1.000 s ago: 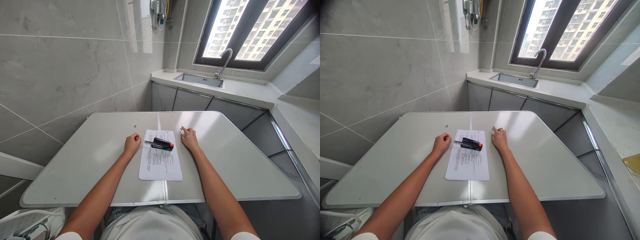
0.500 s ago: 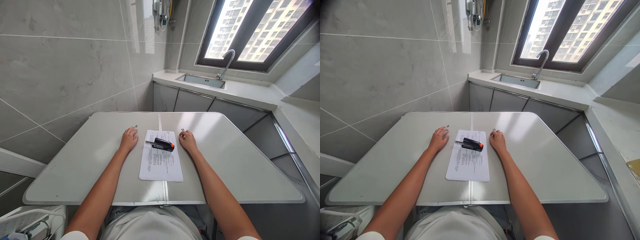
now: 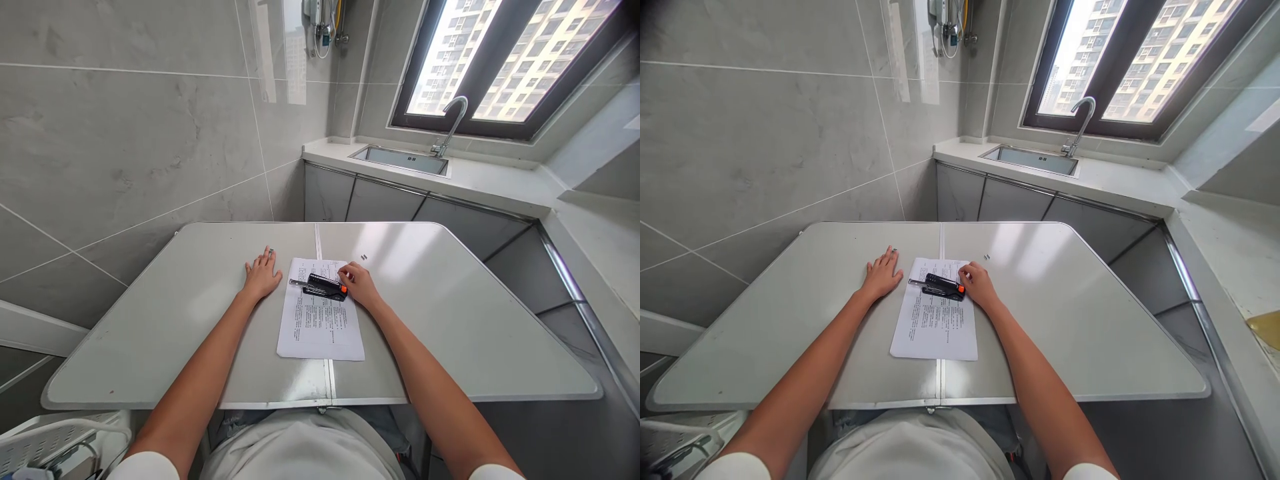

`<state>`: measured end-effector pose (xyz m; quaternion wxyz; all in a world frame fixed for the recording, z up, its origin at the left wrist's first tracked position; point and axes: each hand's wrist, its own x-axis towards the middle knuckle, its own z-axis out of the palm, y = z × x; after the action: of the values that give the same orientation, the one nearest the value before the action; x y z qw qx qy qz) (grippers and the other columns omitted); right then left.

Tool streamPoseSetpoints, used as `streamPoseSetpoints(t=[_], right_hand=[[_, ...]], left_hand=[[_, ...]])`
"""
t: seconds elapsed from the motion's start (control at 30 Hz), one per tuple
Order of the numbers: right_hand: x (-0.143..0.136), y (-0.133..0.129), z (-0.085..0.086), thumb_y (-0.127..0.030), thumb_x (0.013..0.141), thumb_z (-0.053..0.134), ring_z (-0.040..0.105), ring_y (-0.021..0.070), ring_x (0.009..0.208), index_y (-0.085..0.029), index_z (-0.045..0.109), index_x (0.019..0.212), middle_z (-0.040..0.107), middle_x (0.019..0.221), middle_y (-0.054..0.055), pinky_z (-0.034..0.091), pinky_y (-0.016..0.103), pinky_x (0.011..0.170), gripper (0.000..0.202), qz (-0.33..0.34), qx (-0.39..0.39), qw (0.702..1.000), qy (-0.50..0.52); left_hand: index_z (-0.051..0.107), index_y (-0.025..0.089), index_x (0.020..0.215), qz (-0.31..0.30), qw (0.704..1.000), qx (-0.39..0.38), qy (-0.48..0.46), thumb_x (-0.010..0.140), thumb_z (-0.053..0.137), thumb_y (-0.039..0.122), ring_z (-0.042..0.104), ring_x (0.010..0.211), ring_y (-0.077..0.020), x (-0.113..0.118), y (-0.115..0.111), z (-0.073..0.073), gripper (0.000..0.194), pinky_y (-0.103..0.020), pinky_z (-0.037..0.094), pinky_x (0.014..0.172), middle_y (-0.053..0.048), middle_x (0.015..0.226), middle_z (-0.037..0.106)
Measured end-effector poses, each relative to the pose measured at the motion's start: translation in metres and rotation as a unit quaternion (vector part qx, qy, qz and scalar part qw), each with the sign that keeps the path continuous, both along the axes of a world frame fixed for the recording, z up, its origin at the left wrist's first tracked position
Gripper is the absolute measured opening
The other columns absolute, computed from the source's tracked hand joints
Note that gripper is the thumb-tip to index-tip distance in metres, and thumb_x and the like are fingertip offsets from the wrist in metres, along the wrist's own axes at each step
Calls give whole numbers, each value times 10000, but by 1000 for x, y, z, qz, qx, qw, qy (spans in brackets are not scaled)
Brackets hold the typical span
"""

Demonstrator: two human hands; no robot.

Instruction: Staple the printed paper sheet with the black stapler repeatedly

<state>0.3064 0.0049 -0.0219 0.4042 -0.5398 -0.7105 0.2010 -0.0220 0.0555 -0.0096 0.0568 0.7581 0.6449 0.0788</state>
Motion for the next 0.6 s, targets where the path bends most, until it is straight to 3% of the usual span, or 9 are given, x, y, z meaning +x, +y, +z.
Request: streamPoseSetpoints(t=[0.2,0.33,0.47,0.6], right_hand=[[4,-1,1,-339,966,543,563,174,745,-236,698,881,643,916,43,472,330,714,204,-8,-9,1000,-4],[4,-2,1,-344,962,551,557,168,724,-235,703,883,647,913,42,470,332,709,203,-1,-13,1000,-9],[5,-2,1,-339,958,555,554,163,718,-236,703,878,645,911,37,468,331,705,197,2,-21,1000,-11],[5,-3,3,-339,960,552,560,166,736,-235,706,874,650,914,38,473,329,710,205,-4,-13,1000,-7]], left_hand=[[497,240,1534,21,996,75,-39,1012,411,336,398,1439,-399,7,5,-6,537,-685,281,1145,-127,1608,466],[663,204,1348,-5,988,120,-98,977,431,168,573,1225,-324,-2,5,-11,439,-509,439,1058,-146,1331,670],[773,208,1080,-24,977,137,-164,951,464,113,624,1031,-271,-10,9,-13,348,-393,516,925,-109,1055,696],[757,202,967,-24,969,147,-195,938,501,120,629,1006,-252,-11,9,-14,270,-379,530,893,-101,1085,662]])
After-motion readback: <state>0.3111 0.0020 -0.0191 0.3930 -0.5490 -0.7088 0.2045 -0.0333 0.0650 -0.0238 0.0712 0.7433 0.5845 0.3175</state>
